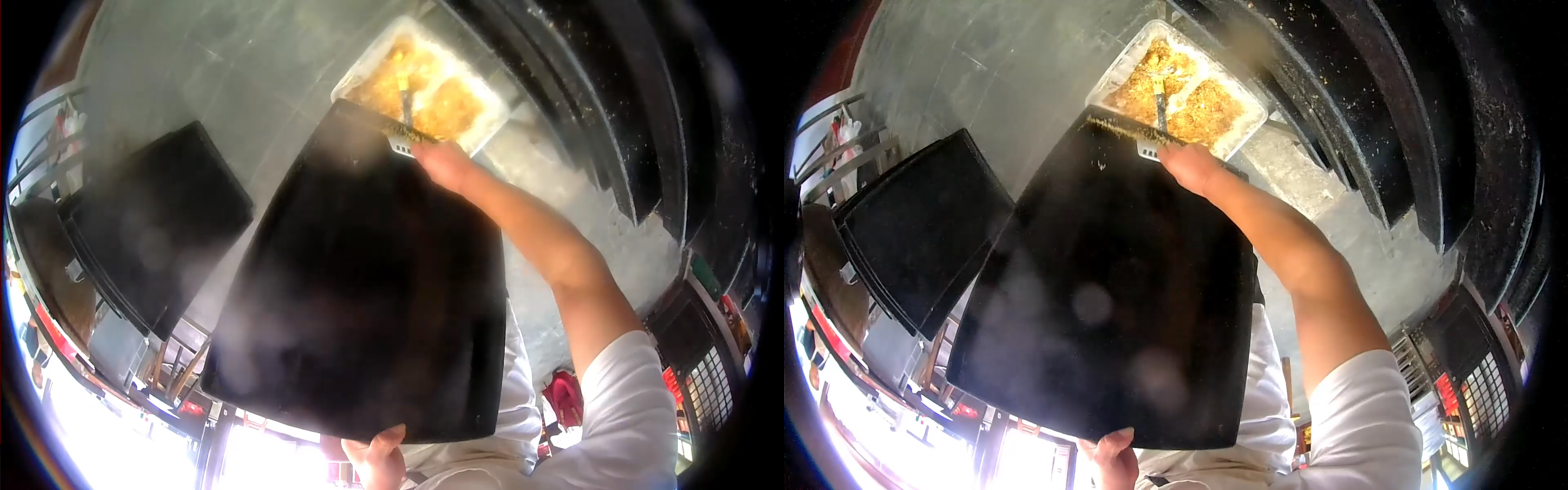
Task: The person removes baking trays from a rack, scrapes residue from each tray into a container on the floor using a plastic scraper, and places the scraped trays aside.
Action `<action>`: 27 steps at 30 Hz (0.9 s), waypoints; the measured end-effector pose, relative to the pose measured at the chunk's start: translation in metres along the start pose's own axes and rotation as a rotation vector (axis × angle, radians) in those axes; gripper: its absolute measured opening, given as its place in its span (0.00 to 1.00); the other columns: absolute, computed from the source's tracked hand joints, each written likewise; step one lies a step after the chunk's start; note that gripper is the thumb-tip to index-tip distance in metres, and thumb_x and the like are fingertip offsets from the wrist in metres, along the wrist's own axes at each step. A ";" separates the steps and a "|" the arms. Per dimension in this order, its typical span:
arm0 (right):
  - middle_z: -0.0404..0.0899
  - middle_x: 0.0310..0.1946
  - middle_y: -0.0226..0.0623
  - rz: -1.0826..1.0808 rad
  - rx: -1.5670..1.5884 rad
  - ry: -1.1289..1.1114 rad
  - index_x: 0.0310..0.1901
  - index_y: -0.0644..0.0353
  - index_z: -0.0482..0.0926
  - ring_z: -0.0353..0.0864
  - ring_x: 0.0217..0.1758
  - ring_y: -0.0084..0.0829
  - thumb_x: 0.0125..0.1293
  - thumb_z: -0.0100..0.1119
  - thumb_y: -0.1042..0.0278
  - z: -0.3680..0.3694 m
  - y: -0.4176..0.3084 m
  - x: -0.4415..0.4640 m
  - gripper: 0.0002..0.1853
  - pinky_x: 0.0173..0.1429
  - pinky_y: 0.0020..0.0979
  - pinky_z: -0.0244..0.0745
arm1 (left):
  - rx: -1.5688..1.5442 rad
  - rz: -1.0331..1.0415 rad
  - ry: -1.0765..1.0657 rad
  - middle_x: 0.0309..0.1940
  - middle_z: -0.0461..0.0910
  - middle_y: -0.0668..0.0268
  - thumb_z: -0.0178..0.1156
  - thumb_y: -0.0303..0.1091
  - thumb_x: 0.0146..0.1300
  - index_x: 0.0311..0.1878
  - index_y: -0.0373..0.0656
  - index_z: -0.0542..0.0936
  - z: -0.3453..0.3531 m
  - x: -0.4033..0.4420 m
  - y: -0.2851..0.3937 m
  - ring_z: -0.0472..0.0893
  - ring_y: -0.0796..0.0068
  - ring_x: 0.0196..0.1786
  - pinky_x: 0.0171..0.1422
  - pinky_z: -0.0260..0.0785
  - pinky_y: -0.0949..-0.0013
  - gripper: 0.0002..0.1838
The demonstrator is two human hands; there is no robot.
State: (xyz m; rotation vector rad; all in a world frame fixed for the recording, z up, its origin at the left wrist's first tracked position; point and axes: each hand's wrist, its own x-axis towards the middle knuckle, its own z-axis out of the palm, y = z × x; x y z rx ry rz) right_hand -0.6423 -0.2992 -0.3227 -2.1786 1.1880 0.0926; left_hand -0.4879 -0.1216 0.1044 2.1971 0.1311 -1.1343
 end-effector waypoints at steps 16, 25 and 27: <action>0.80 0.38 0.47 -0.086 0.129 0.043 0.42 0.61 0.73 0.84 0.38 0.52 0.59 0.55 0.77 -0.043 -0.071 0.000 0.09 0.41 0.50 0.80 | 0.042 -0.144 -0.279 0.35 0.82 0.66 0.65 0.22 0.39 0.42 0.35 0.81 -0.014 0.012 0.003 0.81 0.70 0.38 0.48 0.72 0.67 0.20; 0.83 0.40 0.44 0.145 0.034 0.098 0.46 0.61 0.74 0.87 0.40 0.49 0.65 0.52 0.73 -0.005 -0.016 0.048 0.09 0.44 0.48 0.82 | 0.127 -0.197 -0.170 0.46 0.81 0.60 0.68 0.30 0.51 0.53 0.32 0.79 -0.012 -0.009 -0.006 0.79 0.67 0.47 0.60 0.70 0.67 0.24; 0.84 0.41 0.44 0.222 0.117 0.121 0.46 0.60 0.75 0.87 0.40 0.48 0.65 0.53 0.73 -0.007 -0.014 0.051 0.09 0.44 0.48 0.82 | 0.019 -0.228 -0.182 0.46 0.82 0.59 0.68 0.28 0.43 0.55 0.32 0.78 -0.011 -0.008 -0.011 0.80 0.64 0.48 0.61 0.70 0.61 0.30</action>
